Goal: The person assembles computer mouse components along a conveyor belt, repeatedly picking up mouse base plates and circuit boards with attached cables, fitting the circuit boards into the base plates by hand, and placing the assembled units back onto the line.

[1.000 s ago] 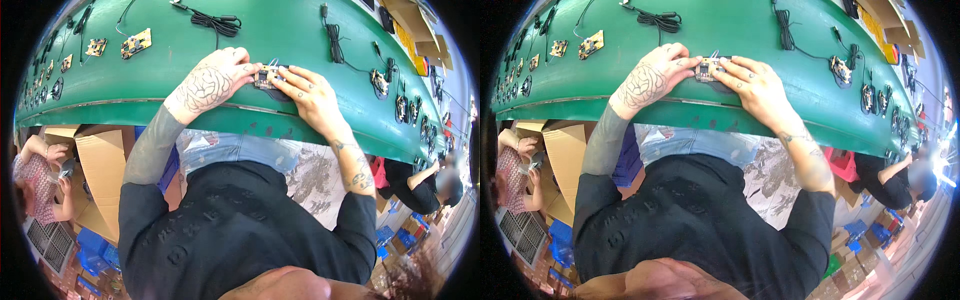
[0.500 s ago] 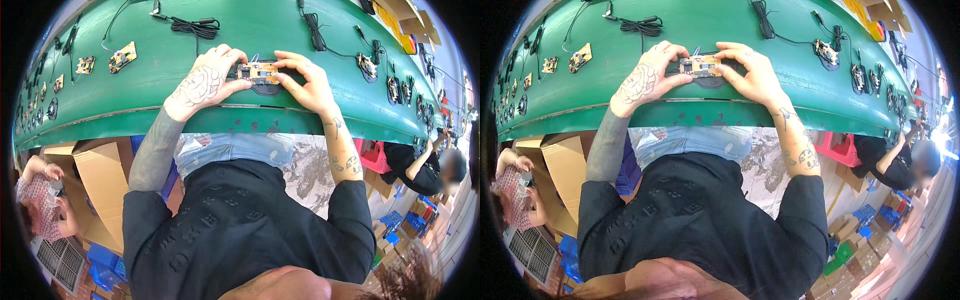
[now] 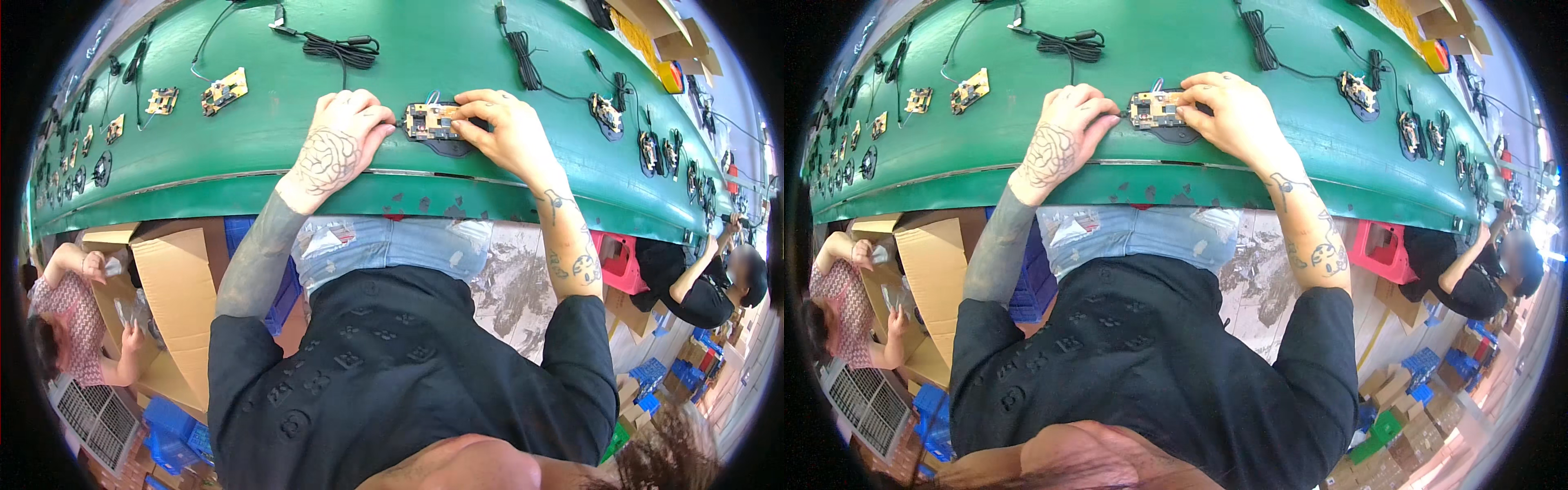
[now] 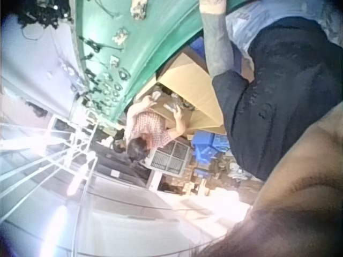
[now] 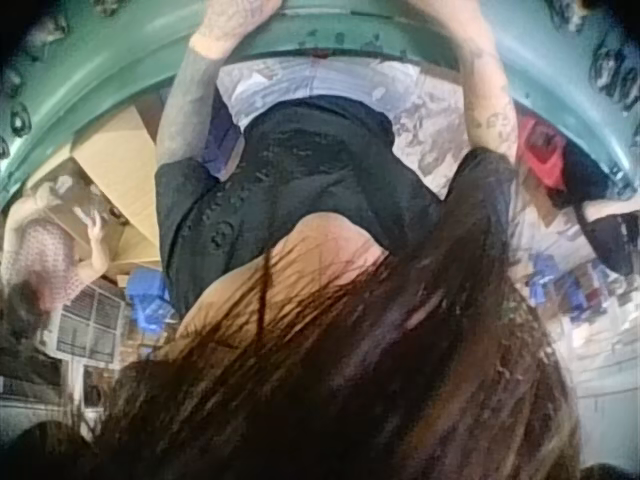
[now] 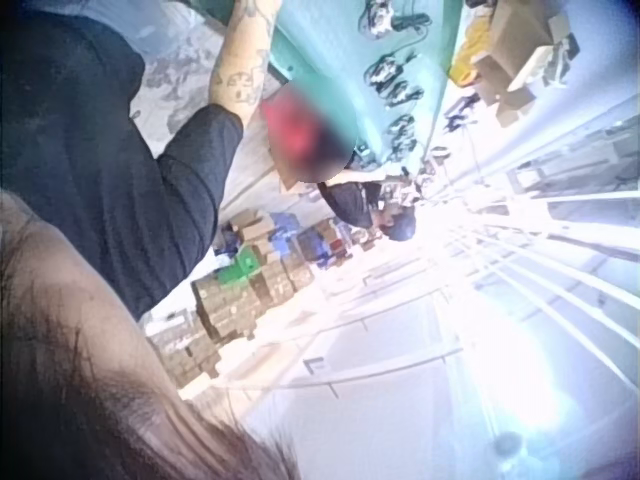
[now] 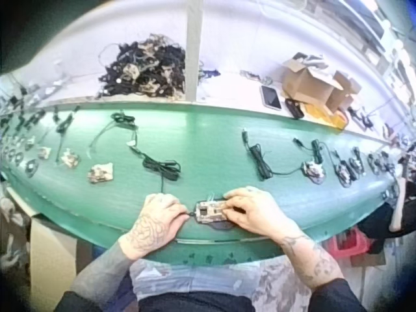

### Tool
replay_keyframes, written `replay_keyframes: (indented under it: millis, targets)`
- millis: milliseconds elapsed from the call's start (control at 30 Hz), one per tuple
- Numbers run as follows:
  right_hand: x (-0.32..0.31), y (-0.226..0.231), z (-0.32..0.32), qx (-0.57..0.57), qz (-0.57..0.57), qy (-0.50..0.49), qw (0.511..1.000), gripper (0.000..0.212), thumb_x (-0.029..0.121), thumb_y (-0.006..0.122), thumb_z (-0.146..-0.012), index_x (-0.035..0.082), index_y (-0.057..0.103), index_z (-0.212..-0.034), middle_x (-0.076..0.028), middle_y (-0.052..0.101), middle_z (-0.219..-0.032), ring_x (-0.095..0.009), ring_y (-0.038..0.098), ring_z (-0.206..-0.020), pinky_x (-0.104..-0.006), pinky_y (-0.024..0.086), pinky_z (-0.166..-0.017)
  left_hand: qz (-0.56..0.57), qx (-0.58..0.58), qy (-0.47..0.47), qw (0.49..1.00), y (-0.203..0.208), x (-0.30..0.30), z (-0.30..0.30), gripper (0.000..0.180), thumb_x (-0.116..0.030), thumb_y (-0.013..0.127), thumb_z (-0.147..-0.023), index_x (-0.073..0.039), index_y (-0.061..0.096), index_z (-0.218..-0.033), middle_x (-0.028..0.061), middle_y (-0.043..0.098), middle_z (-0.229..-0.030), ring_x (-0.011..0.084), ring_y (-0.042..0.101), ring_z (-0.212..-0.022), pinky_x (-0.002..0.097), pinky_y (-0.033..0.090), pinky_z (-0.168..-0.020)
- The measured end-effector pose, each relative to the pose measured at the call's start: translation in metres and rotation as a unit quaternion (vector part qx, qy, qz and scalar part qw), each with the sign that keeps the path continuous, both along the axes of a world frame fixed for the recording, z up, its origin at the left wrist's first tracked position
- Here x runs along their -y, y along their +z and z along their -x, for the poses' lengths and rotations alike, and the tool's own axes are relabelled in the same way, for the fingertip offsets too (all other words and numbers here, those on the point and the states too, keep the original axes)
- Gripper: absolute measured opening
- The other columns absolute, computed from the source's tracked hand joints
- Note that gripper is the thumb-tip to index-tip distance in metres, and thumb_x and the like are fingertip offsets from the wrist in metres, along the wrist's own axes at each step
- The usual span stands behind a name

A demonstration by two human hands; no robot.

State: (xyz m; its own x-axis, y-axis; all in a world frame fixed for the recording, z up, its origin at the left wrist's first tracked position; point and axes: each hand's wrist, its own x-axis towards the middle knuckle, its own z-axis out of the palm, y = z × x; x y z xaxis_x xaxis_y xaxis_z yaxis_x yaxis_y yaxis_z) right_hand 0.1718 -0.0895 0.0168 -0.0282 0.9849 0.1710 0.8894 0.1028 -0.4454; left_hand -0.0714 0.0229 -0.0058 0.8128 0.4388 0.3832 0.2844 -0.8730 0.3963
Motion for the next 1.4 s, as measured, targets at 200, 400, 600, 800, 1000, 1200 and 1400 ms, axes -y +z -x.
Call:
replay_keyframes:
  millis: [200,400,600,800,1000,1200,1400]
  targets:
    - [0.003,-0.002,0.003,-0.032,0.003,-0.028,0.999,0.015,0.025,0.071,-0.084,0.012,0.071,-0.092,-0.003,0.069,-0.113,-0.024,0.064,-0.102,-0.036,0.052,-0.089,-0.096,-0.019,0.01,0.995,0.006,0.005,-0.013,0.013,-0.011,0.066,-0.085,-0.009,0.06,-0.097,0.0038,0.058,-0.092,0.0236,0.056,-0.093,0.0386,0.039,-0.092]
    - [0.005,-0.003,0.002,-0.039,0.011,-0.035,0.999,0.014,0.025,0.071,-0.085,0.012,0.071,-0.092,-0.002,0.069,-0.113,-0.024,0.063,-0.106,-0.0358,0.051,-0.091,-0.098,-0.032,-0.057,0.993,0.006,-0.004,-0.013,0.015,-0.009,0.067,-0.085,-0.007,0.059,-0.098,0.0053,0.058,-0.09,0.0246,0.057,-0.087,0.0386,0.04,-0.09]
    - [0.006,-0.004,0.002,-0.048,0.013,-0.045,0.998,0.014,0.024,0.072,-0.084,0.012,0.07,-0.091,-0.001,0.069,-0.112,-0.023,0.063,-0.105,-0.0355,0.051,-0.091,-0.009,0.037,-0.066,0.997,-0.005,-0.003,-0.012,0.015,-0.006,0.069,-0.083,-0.007,0.063,-0.097,0.0061,0.061,-0.093,0.0268,0.059,-0.09,0.0385,0.046,-0.084]
    - [0.008,0.001,0.003,-0.059,0.018,-0.048,0.997,0.014,0.019,0.074,-0.083,0.008,0.071,-0.092,-0.006,0.07,-0.114,-0.026,0.064,-0.104,-0.0374,0.05,-0.091,0.047,0.053,-0.08,0.994,-0.003,-0.008,-0.013,0.013,-0.007,0.071,-0.082,-0.009,0.067,-0.093,0.0064,0.065,-0.091,0.0265,0.062,-0.088,0.0376,0.049,-0.081]
    - [0.01,-0.002,0.0,-0.062,0.015,-0.046,0.997,0.013,0.016,0.074,-0.082,0.008,0.07,-0.091,-0.006,0.07,-0.114,-0.027,0.064,-0.104,-0.0375,0.051,-0.091,0.047,0.072,-0.098,0.991,-0.009,-0.013,-0.016,0.011,-0.008,0.071,-0.082,-0.009,0.069,-0.092,0.0041,0.066,-0.09,0.025,0.063,-0.089,0.0366,0.051,-0.082]
    - [0.012,-0.003,-0.003,-0.06,0.013,-0.057,0.997,0.014,0.023,0.072,-0.084,0.011,0.069,-0.091,-0.001,0.069,-0.113,-0.023,0.063,-0.103,-0.036,0.051,-0.089,0.051,0.057,-0.094,0.993,-0.013,-0.015,-0.02,0.01,-0.012,0.073,-0.081,-0.011,0.071,-0.09,0.0027,0.065,-0.09,0.0236,0.062,-0.09,0.0375,0.049,-0.083]
    - [0.006,0.008,0.012,-0.14,0.031,-0.085,0.986,0.017,0.023,0.073,-0.083,0.012,0.071,-0.096,-0.007,0.067,-0.118,-0.026,0.062,-0.105,-0.0365,0.051,-0.09,0.001,0.072,-0.059,0.996,-0.009,-0.014,-0.014,0.011,-0.017,0.076,-0.078,-0.014,0.073,-0.088,0.0013,0.062,-0.087,0.023,0.06,-0.088,0.0376,0.045,-0.083]
